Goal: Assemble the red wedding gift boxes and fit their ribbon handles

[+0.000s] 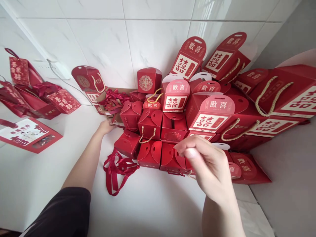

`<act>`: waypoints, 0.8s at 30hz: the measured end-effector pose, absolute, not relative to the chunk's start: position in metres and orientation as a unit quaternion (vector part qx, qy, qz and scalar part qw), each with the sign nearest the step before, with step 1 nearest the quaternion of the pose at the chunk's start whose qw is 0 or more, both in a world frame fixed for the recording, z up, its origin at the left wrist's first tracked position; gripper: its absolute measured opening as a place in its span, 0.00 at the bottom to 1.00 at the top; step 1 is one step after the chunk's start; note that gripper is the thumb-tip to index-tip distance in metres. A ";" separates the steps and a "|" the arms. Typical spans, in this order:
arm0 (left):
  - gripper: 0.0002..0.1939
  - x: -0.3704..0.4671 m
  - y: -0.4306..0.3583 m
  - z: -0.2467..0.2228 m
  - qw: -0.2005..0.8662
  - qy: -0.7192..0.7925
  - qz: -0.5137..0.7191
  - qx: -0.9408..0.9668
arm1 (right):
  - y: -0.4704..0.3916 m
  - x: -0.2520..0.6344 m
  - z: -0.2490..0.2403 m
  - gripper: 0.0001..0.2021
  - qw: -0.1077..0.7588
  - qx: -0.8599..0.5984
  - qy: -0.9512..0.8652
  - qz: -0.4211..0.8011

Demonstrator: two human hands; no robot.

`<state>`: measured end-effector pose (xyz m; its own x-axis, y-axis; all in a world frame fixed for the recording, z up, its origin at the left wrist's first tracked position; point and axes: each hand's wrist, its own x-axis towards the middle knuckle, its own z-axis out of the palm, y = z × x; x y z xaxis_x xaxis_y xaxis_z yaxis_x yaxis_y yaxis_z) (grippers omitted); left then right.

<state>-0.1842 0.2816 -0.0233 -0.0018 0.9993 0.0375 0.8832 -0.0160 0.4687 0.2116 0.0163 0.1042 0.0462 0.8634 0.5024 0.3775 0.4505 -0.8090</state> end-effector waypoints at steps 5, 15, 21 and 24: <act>0.17 -0.204 0.243 0.000 0.183 0.710 0.142 0.666 | 0.016 0.215 0.100 0.23 0.632 -0.384 -0.624 0.253; 0.31 -0.173 0.125 0.022 0.280 0.678 -0.006 0.679 | -0.030 0.203 0.114 0.13 0.567 -0.375 -0.676 0.283; 0.31 -0.134 0.065 -0.008 0.231 0.713 0.073 0.658 | -0.058 0.224 0.091 0.08 0.421 -0.454 -0.744 0.252; 0.23 -0.120 0.056 -0.022 0.206 0.715 0.111 0.659 | -0.069 0.235 0.071 0.07 0.425 -0.483 -0.715 0.273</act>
<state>-0.1196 0.0558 -0.0221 -0.0459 0.9880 -0.1474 0.8968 0.1058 0.4296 0.2347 -0.0694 0.0705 -0.1710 0.9233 0.3440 0.4584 0.3836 -0.8017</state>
